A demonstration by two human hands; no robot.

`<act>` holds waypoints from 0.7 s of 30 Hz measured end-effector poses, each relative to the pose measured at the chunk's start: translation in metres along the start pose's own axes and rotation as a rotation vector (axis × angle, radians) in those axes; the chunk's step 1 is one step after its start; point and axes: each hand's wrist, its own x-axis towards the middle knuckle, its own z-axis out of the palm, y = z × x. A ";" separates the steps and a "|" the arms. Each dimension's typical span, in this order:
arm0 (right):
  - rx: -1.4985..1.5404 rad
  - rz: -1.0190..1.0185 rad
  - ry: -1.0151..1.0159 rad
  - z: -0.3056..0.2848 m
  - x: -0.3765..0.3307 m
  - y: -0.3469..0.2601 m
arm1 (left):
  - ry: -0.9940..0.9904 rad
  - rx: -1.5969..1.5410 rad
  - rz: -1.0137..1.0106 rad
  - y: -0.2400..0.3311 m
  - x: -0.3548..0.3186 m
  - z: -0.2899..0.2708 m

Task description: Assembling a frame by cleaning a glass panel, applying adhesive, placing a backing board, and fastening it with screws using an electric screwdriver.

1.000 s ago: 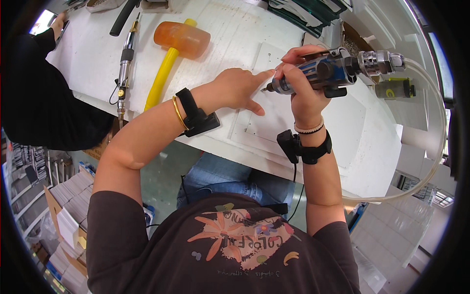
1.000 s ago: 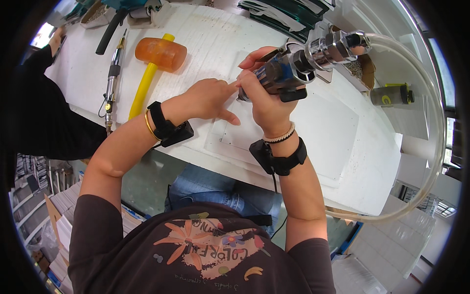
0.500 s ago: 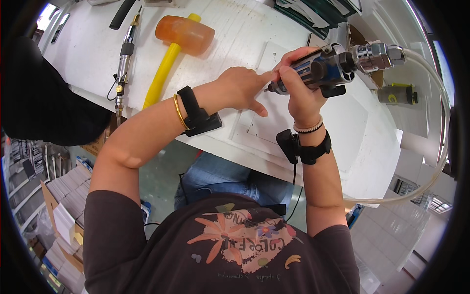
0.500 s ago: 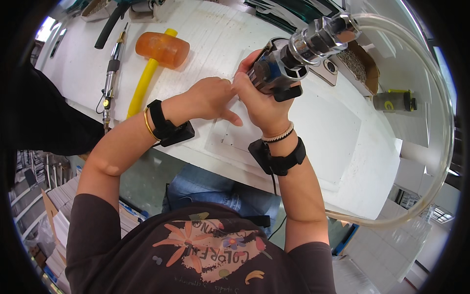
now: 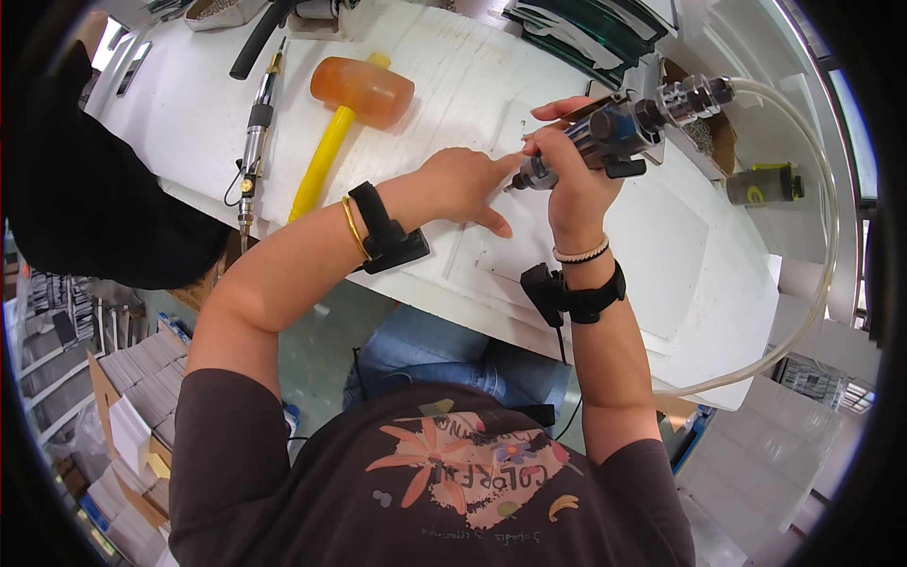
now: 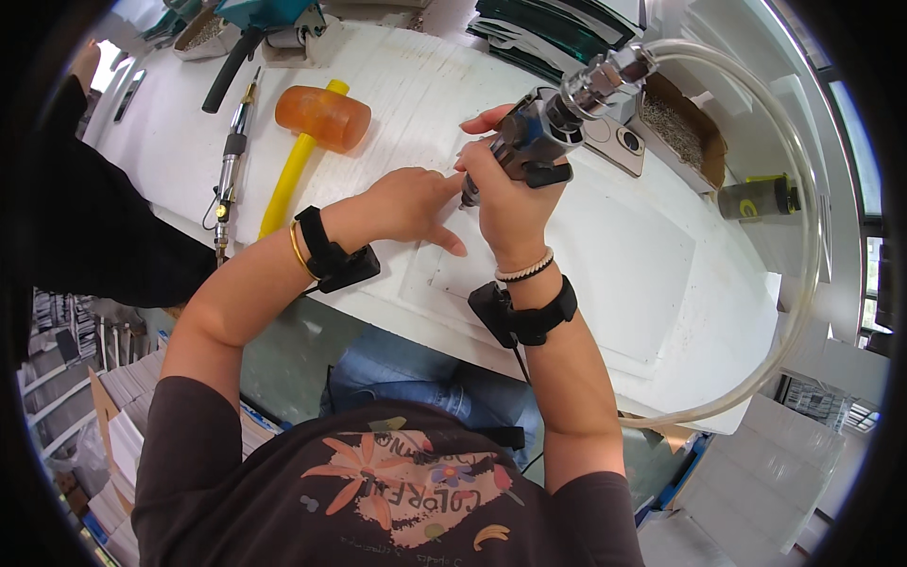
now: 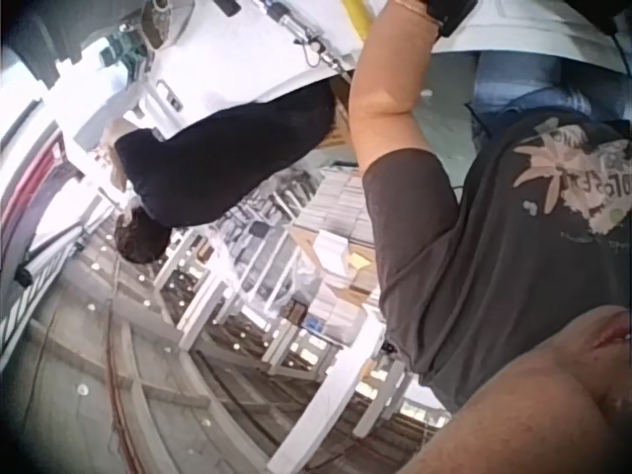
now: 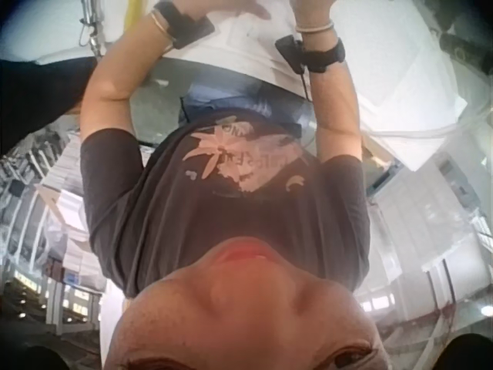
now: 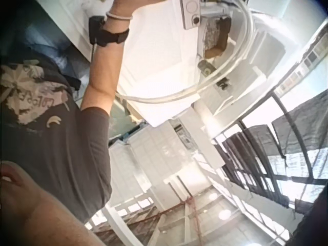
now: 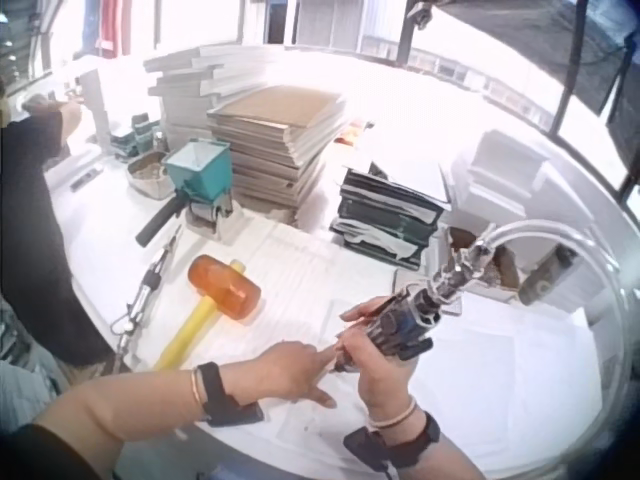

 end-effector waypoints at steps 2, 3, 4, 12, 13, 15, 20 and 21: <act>0.063 0.060 -0.036 0.002 0.001 -0.001 | -0.046 0.016 -0.035 0.000 0.000 -0.002; 0.071 0.048 -0.032 0.000 0.001 -0.002 | -0.044 0.031 -0.035 0.000 -0.001 -0.001; 0.060 0.024 -0.109 -0.003 0.001 -0.003 | -0.049 0.039 -0.032 0.000 -0.003 0.000; 0.214 -0.137 -0.092 -0.043 -0.032 -0.065 | 0.139 -0.023 -0.029 0.004 -0.012 0.004; 0.195 -0.150 -0.064 -0.052 -0.042 -0.074 | 0.160 -0.363 -0.107 0.006 -0.012 0.001; 0.275 -0.150 -0.013 -0.064 -0.061 -0.095 | 0.165 -0.692 -0.179 0.017 -0.016 0.001; 0.384 -0.229 0.130 -0.090 -0.104 -0.127 | -0.123 -1.873 -0.253 0.082 -0.023 0.006; 0.377 -0.247 0.148 -0.093 -0.111 -0.132 | -0.182 -1.932 -0.208 0.092 -0.024 0.009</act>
